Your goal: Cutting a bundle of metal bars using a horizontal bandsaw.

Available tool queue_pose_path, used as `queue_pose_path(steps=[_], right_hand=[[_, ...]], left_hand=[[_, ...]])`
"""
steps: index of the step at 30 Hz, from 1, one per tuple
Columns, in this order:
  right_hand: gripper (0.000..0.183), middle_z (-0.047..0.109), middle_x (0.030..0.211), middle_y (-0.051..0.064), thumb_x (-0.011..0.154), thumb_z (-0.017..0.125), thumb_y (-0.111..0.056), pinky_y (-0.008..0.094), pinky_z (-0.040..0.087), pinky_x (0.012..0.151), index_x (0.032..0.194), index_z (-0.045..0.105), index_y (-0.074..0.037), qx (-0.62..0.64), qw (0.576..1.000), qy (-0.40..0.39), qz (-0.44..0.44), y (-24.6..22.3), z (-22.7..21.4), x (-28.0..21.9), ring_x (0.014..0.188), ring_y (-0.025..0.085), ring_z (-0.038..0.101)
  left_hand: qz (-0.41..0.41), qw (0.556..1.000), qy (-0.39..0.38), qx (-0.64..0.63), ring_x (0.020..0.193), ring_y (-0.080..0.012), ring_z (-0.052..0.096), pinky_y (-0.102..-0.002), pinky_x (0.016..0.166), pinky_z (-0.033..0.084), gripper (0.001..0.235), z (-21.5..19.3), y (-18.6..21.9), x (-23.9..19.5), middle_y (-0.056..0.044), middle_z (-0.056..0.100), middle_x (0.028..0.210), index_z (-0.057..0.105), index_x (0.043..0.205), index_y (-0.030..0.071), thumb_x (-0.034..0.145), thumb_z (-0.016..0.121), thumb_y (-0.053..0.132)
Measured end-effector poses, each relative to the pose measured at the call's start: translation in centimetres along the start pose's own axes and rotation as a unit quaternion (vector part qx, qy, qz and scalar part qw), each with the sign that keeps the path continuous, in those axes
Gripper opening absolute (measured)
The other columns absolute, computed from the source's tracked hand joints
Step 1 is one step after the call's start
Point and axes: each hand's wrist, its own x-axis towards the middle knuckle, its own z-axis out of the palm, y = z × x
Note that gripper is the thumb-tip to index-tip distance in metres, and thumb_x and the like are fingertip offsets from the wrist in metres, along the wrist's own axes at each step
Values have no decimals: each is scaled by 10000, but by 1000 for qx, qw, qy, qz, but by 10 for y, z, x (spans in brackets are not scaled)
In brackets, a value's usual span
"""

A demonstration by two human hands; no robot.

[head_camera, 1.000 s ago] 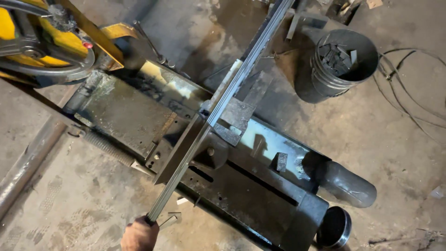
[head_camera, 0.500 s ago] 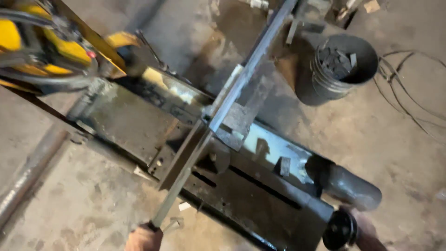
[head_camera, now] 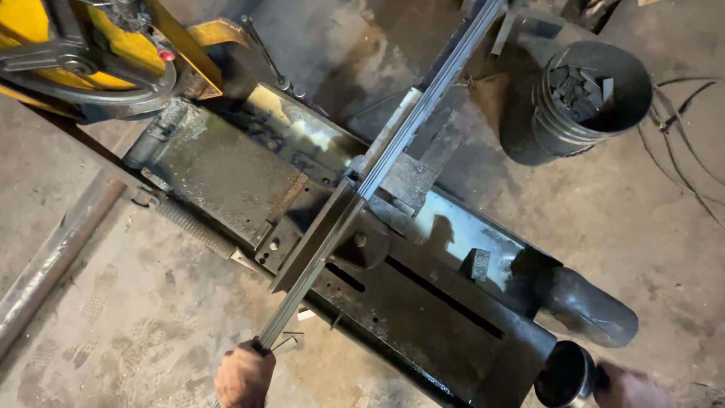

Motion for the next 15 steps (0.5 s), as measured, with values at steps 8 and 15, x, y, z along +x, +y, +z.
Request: queue_pose_path(steps=[8,15], right_hand=[[403,825,1100,16,823,647,-410,349,631,950,1211,715,-321,-1,1000,14,-9,86,48,40,1038,196,801],[480,857,1075,-45,781,648,-434,256,668,933,1259,688,-419,-14,1000,12,-21,95,123,48,947,112,851]], left_hand=[[-4,999,36,2,812,-391,741,-490,821,610,309,-13,8,-3,-168,752,818,778,841,166,920,608,412],[-33,998,-48,-20,831,-422,741,-496,833,606,318,-39,17,-9,-205,749,834,805,876,156,930,592,387]])
